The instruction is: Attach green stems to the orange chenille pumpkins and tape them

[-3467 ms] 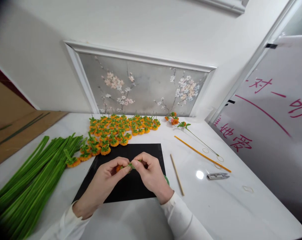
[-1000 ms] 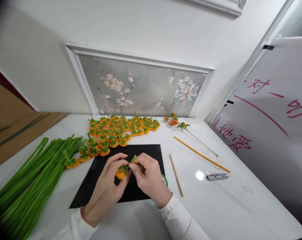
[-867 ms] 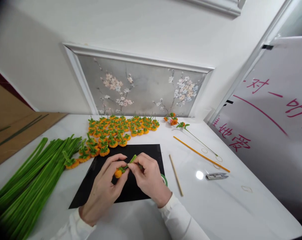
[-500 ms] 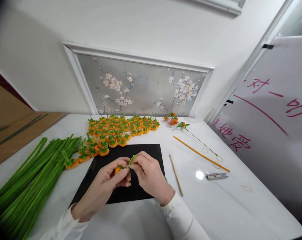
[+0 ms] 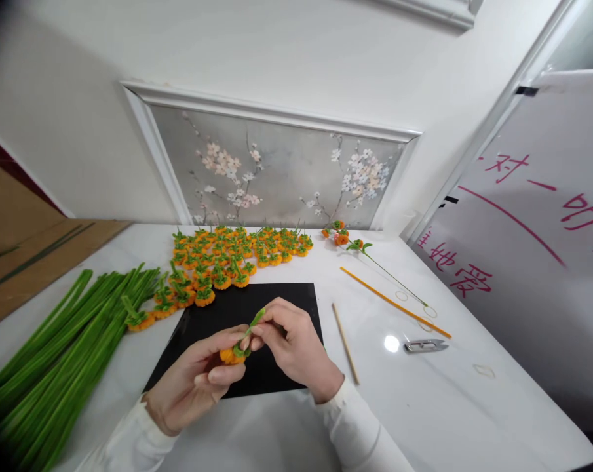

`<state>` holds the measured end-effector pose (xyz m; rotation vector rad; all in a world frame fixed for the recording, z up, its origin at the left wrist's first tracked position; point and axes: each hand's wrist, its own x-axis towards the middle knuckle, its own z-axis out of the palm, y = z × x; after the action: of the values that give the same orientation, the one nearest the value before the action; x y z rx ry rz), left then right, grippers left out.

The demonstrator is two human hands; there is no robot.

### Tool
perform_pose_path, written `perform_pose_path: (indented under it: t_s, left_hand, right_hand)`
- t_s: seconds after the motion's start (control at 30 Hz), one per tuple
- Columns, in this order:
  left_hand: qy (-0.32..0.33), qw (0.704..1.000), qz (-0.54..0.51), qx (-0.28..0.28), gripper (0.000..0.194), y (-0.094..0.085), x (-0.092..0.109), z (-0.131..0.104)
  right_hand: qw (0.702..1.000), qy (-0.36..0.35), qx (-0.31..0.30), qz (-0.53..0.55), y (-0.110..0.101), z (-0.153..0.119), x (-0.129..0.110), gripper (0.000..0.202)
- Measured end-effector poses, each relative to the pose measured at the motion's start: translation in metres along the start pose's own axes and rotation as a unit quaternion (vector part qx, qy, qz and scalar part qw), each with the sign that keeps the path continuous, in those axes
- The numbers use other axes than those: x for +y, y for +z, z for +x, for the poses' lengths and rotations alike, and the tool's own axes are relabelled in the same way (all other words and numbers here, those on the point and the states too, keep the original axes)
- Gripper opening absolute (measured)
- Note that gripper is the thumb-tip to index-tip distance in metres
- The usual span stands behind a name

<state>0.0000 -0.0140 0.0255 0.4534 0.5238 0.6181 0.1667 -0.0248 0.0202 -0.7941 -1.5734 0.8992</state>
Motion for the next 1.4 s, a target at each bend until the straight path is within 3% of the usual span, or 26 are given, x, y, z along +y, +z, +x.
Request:
perform_pose_path:
  t_s: [0.2, 0.37, 0.43, 0.67, 0.8, 1.0, 1.17, 1.27, 1.4]
  left_hand:
    - [0.028, 0.996, 0.075, 0.026, 0.021, 0.003, -0.003, 0.002]
    - [0.159, 0.961, 0.217, 0.069, 0.017, 0.009, -0.006, 0.004]
    - [0.180, 0.949, 0.245, 0.084, 0.018, 0.009, -0.005, 0.004]
    - [0.110, 0.968, 0.219, 0.058, 0.016, 0.010, 0.001, 0.001]
    - [0.102, 0.972, 0.200, 0.065, 0.020, 0.012, 0.000, 0.002]
    - [0.072, 0.978, 0.183, 0.065, 0.011, 0.007, 0.001, 0.000]
    - [0.057, 0.984, 0.159, 0.056, 0.011, 0.006, 0.003, 0.000]
    - [0.045, 0.987, 0.149, 0.051, 0.009, 0.004, 0.002, -0.001]
    - [0.033, 0.992, 0.114, 0.052, 0.008, 0.001, -0.002, -0.002]
  right_hand:
    - [0.999, -0.013, 0.000, -0.053, -0.002, -0.001, 0.000, 0.013]
    - [0.990, -0.038, 0.009, -0.136, -0.005, -0.001, 0.003, 0.011]
    - [0.989, -0.042, 0.003, -0.139, -0.005, -0.001, 0.003, 0.012]
    - [0.991, -0.033, -0.010, -0.132, -0.007, -0.001, 0.001, 0.013]
    - [0.990, -0.041, -0.013, -0.137, -0.008, 0.000, 0.001, 0.014]
    - [0.991, -0.040, -0.043, -0.118, -0.009, 0.001, -0.001, 0.014]
    - [0.995, 0.002, -0.040, -0.091, -0.011, 0.000, 0.004, 0.009]
    - [0.997, 0.033, -0.054, -0.046, -0.013, 0.000, 0.003, 0.019]
    - [0.998, 0.012, -0.061, -0.025, -0.013, 0.001, -0.002, 0.013]
